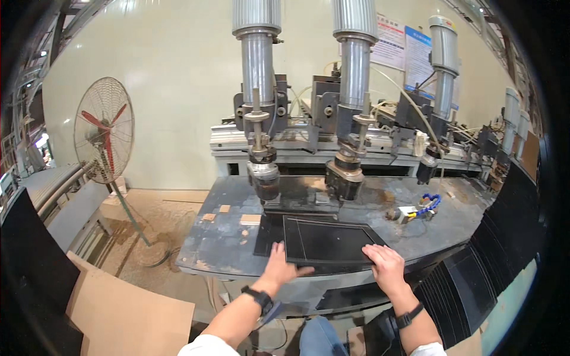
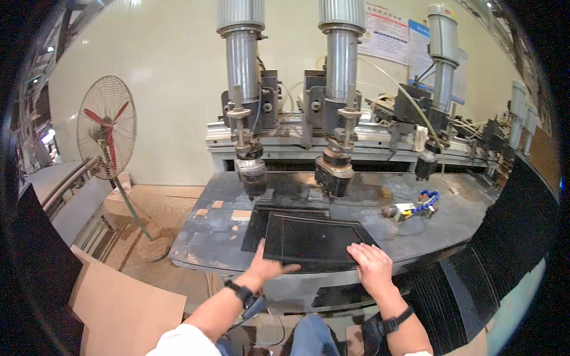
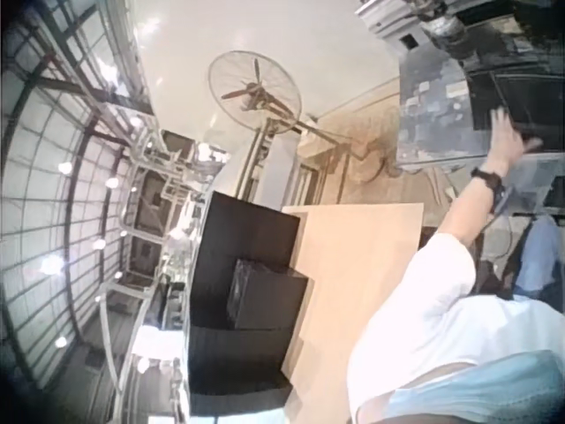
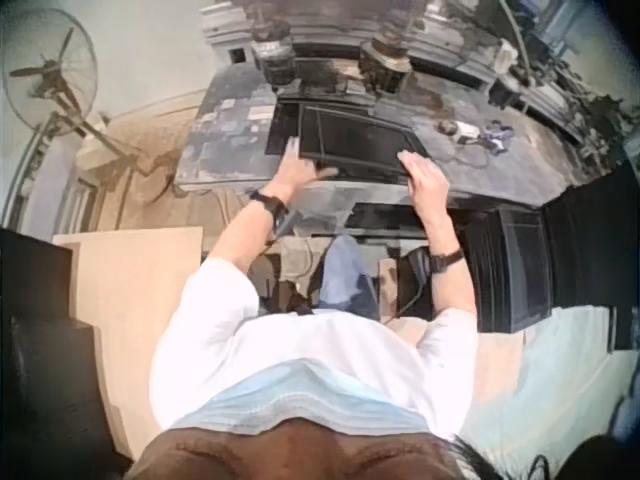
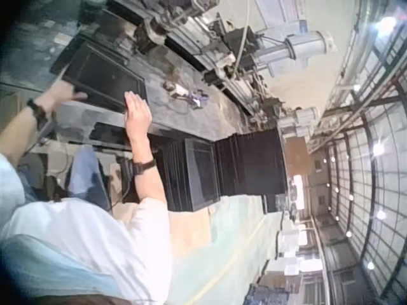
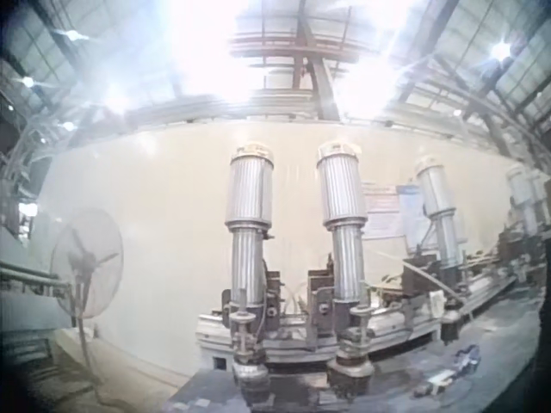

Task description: The recorder is operating a multi-spindle drilling machine to process black furniture panels.

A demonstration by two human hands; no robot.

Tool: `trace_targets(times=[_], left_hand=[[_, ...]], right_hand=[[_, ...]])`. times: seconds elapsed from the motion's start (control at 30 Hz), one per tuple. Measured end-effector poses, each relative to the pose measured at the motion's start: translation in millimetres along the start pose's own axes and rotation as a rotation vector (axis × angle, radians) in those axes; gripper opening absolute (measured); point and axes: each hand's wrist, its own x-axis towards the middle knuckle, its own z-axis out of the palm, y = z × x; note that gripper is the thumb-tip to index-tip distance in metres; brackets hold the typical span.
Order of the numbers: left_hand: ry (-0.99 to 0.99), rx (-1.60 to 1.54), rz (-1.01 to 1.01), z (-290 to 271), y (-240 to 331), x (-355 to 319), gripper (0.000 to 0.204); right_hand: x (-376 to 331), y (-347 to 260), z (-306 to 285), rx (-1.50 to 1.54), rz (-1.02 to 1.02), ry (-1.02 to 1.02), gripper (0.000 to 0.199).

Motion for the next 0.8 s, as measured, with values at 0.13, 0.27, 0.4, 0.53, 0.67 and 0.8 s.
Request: trace_targets(times=[0.13, 0.27, 0.4, 0.53, 0.67, 0.8], left_hand=[[0.417, 0.007, 0.173, 3, 18, -94, 0.030], [0.411, 0.087, 0.241, -30, 3, -217, 0.032], [0.409, 0.214, 0.140, -99, -22, -336, 0.029], [0.468, 0.534, -0.284, -143, -19, -446, 0.027], [0.467, 0.866, -0.689, -179, -41, -550, 0.027], [0.454, 1.061, -0.975, -219, -91, -643, 0.027]], right_hand=[[15, 22, 77, -0.014, -0.031, -0.120, 0.037], [23, 27, 122, 0.042, 0.093, -0.504, 0.052], [48, 26, 155, 0.138, 0.088, -0.466, 0.047], [70, 10, 179, 0.291, -0.154, -0.300, 0.043], [59, 24, 180, 0.310, -0.059, -0.306, 0.046], [48, 45, 198, 0.024, 0.131, -0.445, 0.064]])
